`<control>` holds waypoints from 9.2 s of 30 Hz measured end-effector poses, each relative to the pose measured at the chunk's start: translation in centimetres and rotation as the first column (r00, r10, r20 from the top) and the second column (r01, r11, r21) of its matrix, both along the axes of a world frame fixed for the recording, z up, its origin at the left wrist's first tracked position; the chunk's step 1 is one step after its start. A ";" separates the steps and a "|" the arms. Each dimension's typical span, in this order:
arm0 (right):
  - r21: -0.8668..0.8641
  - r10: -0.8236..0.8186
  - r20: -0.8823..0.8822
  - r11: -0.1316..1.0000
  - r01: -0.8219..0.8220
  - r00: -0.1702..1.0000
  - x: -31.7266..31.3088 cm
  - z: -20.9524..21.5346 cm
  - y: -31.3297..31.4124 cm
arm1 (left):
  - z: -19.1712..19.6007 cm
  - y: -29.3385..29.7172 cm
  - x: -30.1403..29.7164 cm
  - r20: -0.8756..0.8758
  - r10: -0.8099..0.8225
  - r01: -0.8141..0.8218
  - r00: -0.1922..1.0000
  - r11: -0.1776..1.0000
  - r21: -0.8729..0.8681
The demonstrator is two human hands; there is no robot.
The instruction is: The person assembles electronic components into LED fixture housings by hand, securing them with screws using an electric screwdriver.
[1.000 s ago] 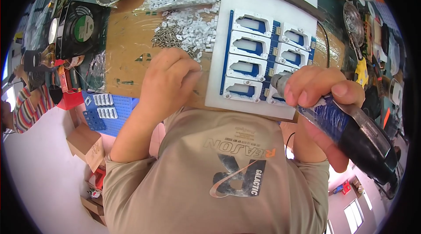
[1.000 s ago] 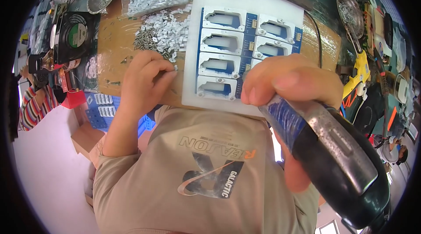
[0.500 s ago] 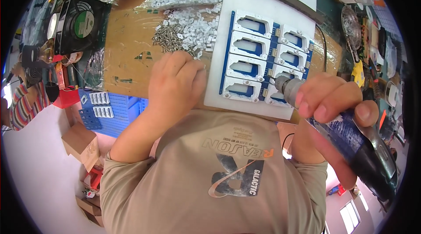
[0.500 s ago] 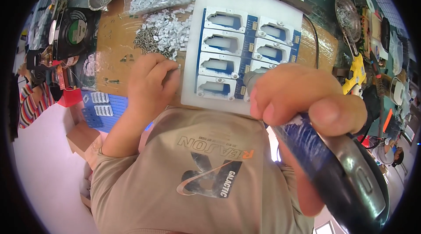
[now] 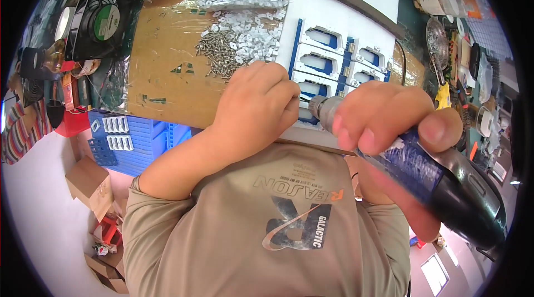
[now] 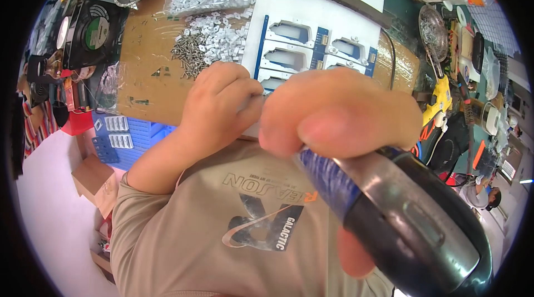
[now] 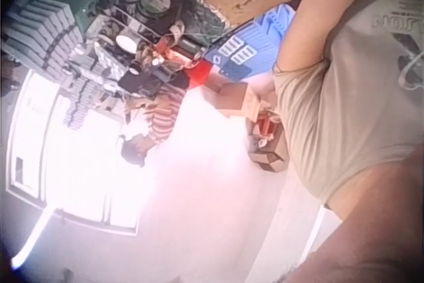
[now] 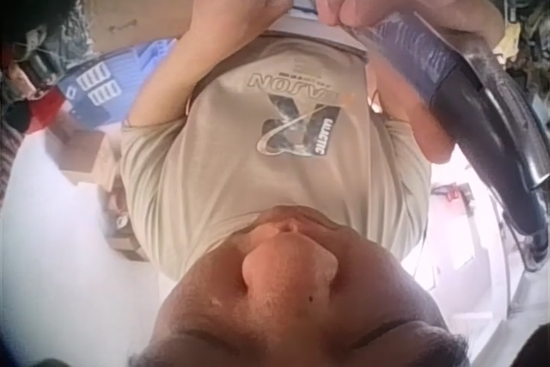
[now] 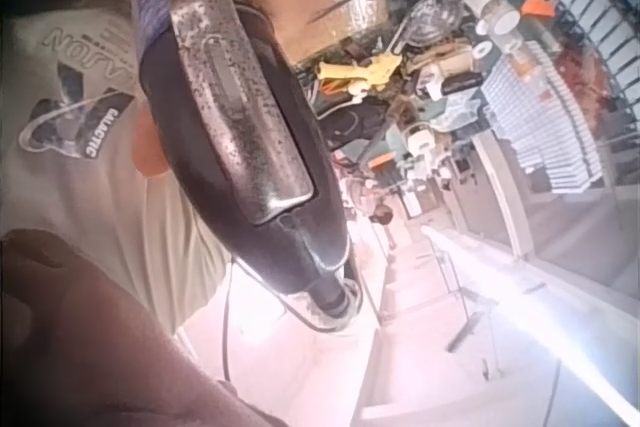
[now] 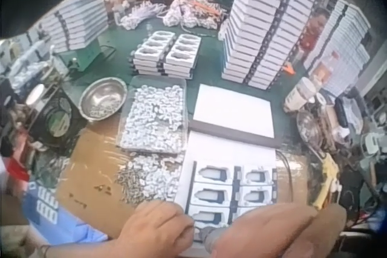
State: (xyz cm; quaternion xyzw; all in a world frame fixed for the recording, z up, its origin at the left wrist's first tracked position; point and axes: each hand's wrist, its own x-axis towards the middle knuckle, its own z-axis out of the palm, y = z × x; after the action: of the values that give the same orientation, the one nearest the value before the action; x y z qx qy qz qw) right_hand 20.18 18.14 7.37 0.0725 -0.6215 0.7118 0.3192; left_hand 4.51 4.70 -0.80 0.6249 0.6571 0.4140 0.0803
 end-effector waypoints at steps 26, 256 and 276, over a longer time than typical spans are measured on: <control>-0.048 -0.104 0.092 0.993 0.109 0.990 -2.0 -2.3 -2.4 | -0.1 0.1 -0.1 0.079 -0.044 0.046 0.996 0.999 -0.012; 0.206 -0.061 -0.193 0.973 0.101 0.979 3.1 -5.1 5.8 | 0.1 -0.7 -4.3 -0.307 0.068 -0.117 0.949 0.983 -0.144; 0.177 -0.066 -0.201 0.979 0.102 0.977 3.3 -5.2 5.5 | 0.8 -1.4 -4.6 -0.189 0.093 -0.138 0.978 0.960 -0.244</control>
State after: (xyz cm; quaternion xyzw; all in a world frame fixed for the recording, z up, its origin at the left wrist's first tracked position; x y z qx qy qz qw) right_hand 23.49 23.61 2.16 0.1445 -0.6539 0.6258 0.4000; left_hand -0.10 3.34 0.02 0.6037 0.7450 0.2730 0.0775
